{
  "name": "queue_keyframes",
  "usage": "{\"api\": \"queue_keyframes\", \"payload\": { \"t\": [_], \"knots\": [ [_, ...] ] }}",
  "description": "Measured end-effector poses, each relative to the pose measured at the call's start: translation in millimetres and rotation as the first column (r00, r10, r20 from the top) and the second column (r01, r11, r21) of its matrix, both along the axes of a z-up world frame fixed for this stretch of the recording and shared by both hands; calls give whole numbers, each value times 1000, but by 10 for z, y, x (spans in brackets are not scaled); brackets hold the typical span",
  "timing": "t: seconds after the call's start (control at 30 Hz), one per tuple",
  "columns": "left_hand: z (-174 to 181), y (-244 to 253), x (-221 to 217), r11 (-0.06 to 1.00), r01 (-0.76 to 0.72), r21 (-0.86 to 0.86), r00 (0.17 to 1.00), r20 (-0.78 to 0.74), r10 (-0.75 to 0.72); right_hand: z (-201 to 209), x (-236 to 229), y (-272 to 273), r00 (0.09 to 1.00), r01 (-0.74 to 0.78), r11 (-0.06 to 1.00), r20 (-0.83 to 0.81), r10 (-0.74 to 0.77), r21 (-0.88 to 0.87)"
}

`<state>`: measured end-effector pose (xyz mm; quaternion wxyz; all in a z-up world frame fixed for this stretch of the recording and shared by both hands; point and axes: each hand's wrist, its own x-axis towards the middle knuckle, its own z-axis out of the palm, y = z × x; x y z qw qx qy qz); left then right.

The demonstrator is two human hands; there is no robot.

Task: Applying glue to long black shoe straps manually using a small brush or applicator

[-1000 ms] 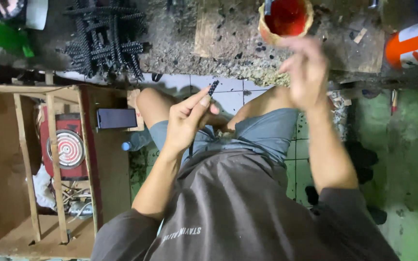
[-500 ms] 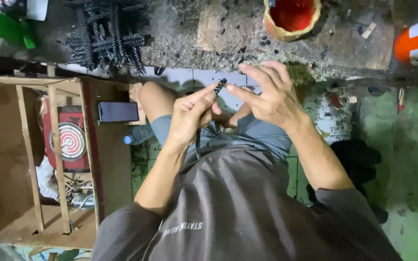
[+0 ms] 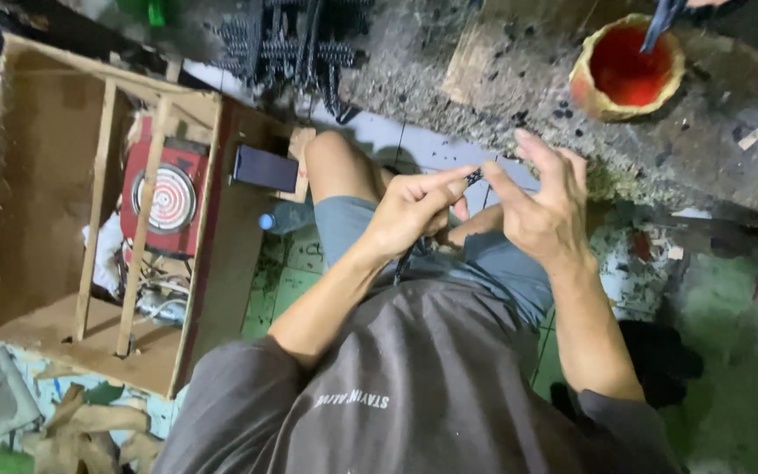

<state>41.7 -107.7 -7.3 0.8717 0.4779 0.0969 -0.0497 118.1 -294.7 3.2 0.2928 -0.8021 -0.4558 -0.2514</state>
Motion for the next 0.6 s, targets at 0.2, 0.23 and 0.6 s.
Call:
{"api": "queue_keyframes", "payload": {
  "t": [0.2, 0.23, 0.6],
  "knots": [
    [-4, -3, -39, 999, -13, -37, 999, -32, 12, -297, -69, -146, 999, 28, 998, -33, -29, -50],
    [-17, 16, -30, 999, -19, -38, 999, -34, 18, -290, -68, -133, 999, 22, 998, -35, -23, -52],
    [10, -76, -95, 992, 50, -113, 999, 0, -51, -253, -135, -112, 989, -24, 999, -144, 29, 40]
  ]
}}
